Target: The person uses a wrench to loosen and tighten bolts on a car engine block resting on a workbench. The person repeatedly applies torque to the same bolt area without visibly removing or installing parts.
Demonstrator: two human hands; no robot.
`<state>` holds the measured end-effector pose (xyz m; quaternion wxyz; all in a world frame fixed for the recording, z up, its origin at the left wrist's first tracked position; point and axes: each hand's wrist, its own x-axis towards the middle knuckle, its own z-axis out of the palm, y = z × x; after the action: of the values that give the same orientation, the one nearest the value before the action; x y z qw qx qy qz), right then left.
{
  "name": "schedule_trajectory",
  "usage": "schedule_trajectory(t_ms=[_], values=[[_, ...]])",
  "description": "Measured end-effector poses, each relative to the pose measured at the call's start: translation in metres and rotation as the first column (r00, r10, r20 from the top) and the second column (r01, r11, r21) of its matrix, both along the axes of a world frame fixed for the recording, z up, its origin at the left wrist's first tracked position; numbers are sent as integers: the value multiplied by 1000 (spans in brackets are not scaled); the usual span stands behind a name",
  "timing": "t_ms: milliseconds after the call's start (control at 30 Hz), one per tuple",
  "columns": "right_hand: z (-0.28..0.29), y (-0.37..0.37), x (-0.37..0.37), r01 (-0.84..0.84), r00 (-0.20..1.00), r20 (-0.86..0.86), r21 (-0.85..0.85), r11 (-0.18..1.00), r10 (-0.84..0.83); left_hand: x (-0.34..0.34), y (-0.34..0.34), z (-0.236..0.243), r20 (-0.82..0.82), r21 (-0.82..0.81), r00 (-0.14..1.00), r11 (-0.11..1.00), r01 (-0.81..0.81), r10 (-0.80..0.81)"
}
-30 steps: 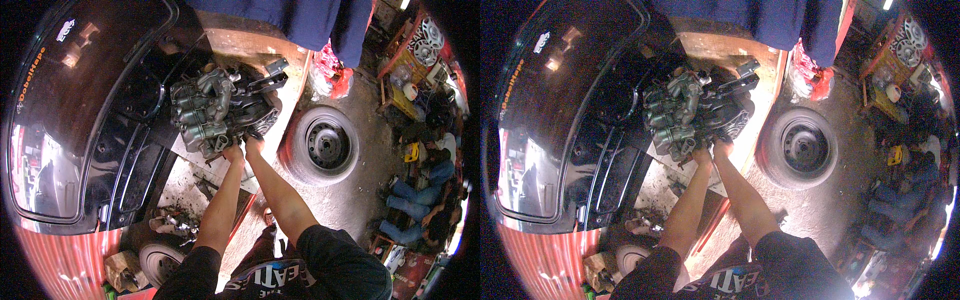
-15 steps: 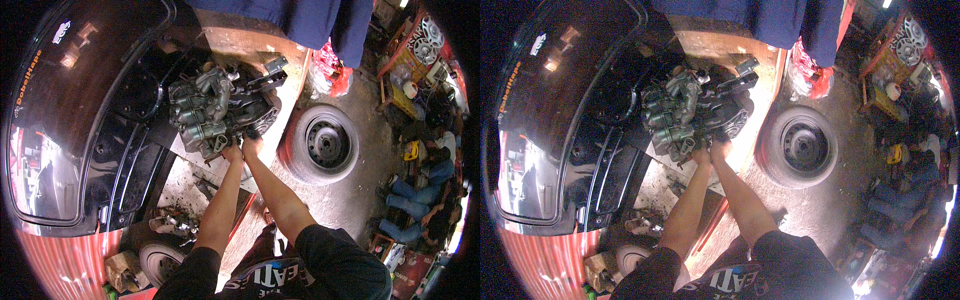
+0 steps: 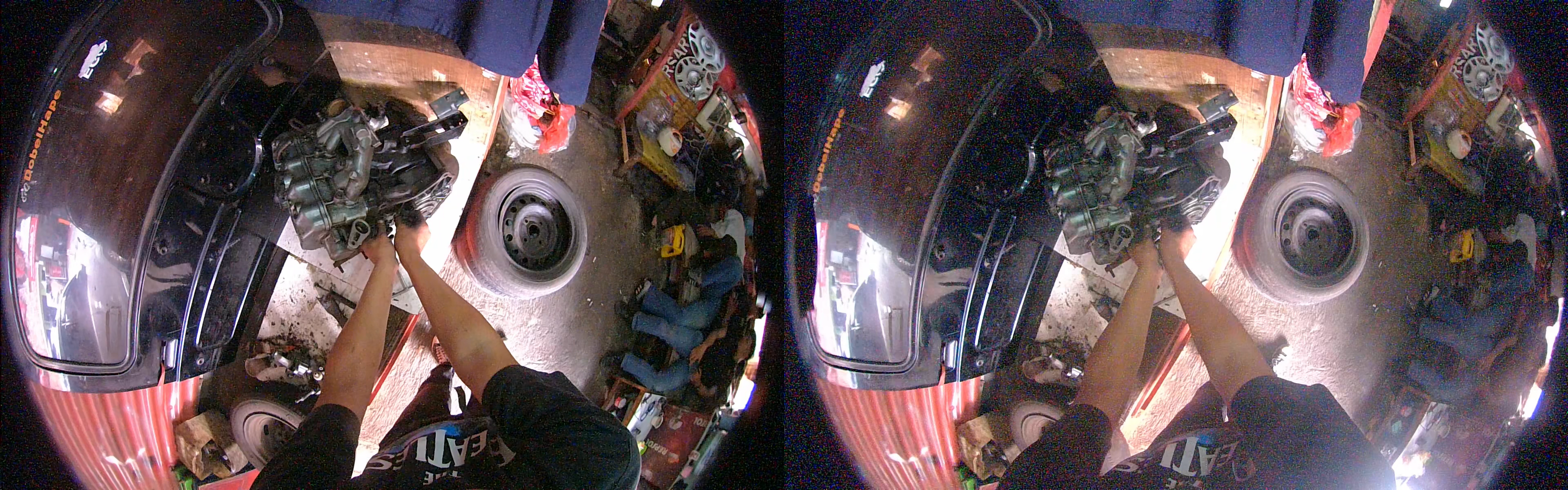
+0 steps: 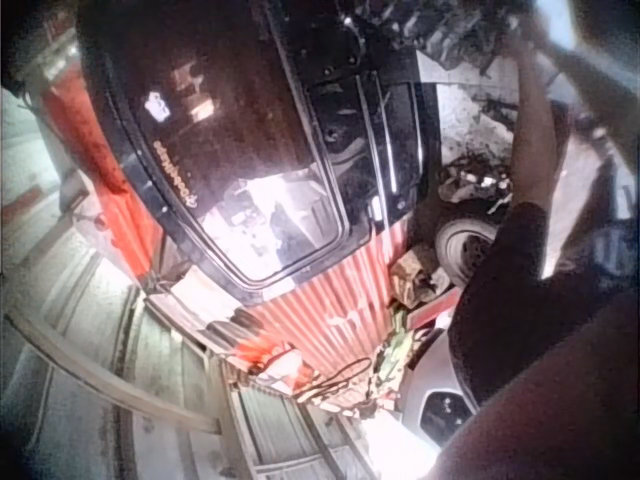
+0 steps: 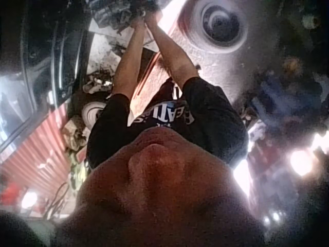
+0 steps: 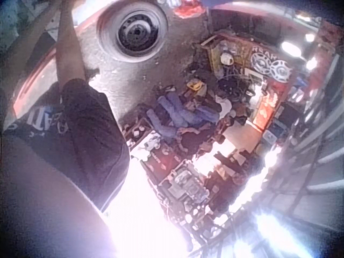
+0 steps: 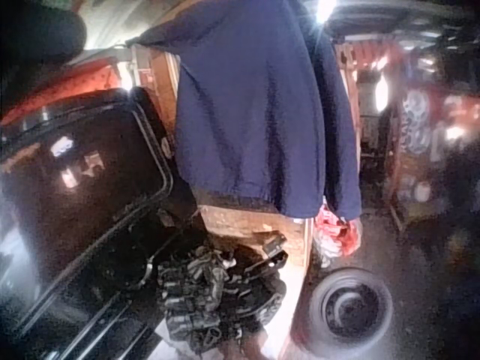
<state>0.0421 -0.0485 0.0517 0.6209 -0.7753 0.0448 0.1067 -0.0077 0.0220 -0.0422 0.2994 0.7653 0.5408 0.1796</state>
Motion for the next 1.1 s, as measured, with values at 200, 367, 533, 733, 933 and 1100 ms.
schedule_trajectory(t_ms=[200, 367, 533, 733, 933, 1100], values=[[10, -6, 2, -67, 990, 123, -5, 998, 67, 5, -8, 15, 286, -179, 925, 962, -207, 252], [-6, -2, 4, -75, 991, 105, -69, 995, 82, 2, -8, 22, 385, -206, 907, 974, -94, 169], [-51, 16, 11, 56, 975, -224, 252, 966, 2, 4, -6, 14, 553, -368, 778, 925, -92, 297], [-57, 20, 16, 350, 737, -669, 501, 792, 98, 6, -9, 17, 548, -393, 756, 908, -145, 358], [-39, 12, 16, 379, 685, -685, 624, 683, 246, 3, -16, 29, 576, -307, 770, 946, -107, 274], [-45, 14, 23, 325, 682, -657, 665, 672, 321, 4, -7, 19, 397, -295, 872, 940, -174, 286]])
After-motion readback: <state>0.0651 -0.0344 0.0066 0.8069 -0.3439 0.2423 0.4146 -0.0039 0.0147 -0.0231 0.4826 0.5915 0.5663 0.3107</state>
